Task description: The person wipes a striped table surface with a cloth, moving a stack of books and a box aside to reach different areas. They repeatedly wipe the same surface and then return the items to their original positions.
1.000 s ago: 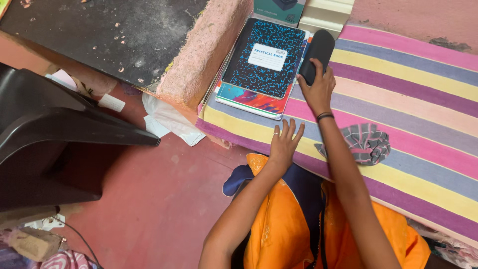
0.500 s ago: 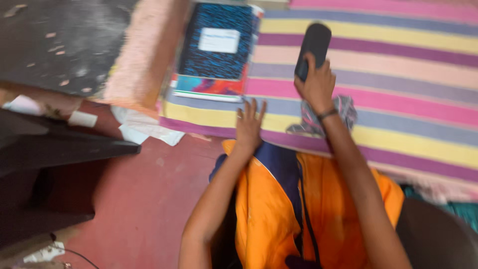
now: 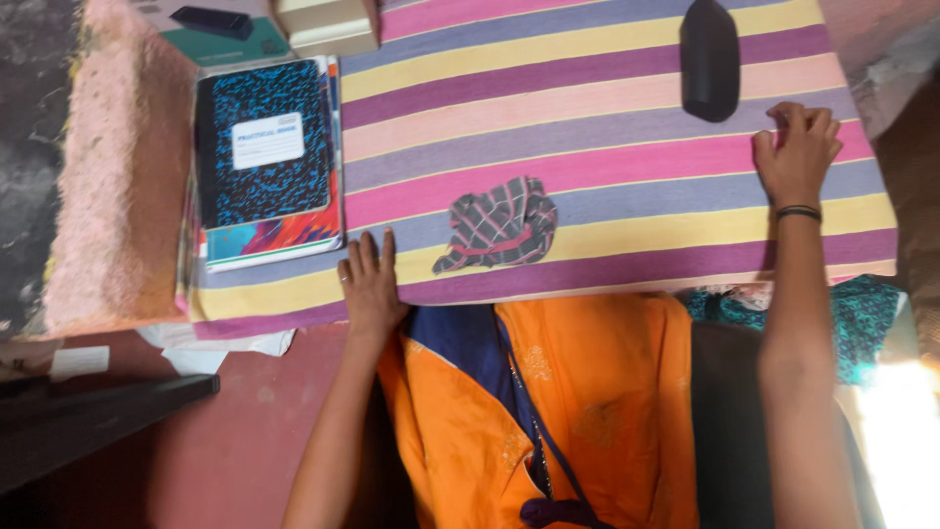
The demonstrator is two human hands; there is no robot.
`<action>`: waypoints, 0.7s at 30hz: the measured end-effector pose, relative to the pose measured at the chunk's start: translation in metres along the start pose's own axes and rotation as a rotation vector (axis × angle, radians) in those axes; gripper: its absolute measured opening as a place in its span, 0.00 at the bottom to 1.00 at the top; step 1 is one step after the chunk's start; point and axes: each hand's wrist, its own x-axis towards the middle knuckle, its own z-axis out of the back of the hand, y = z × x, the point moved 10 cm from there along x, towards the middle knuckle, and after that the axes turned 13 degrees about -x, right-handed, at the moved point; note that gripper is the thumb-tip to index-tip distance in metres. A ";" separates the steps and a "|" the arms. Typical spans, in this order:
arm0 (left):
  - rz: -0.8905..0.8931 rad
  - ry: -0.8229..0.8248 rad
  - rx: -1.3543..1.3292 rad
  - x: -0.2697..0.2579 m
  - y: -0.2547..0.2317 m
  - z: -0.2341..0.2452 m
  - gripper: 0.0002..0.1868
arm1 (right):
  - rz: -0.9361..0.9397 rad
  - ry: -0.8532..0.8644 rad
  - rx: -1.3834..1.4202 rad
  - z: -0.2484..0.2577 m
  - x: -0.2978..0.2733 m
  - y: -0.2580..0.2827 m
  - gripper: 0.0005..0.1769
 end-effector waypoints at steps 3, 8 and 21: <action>-0.034 -0.039 -0.039 -0.004 -0.005 -0.001 0.62 | -0.054 -0.072 0.103 0.000 -0.012 -0.011 0.26; 0.016 0.013 -0.011 -0.002 -0.002 -0.001 0.62 | -0.041 -0.183 0.174 0.021 -0.001 0.041 0.44; 0.005 0.016 0.039 -0.003 -0.005 -0.001 0.63 | -0.068 0.017 0.264 0.026 0.006 0.095 0.36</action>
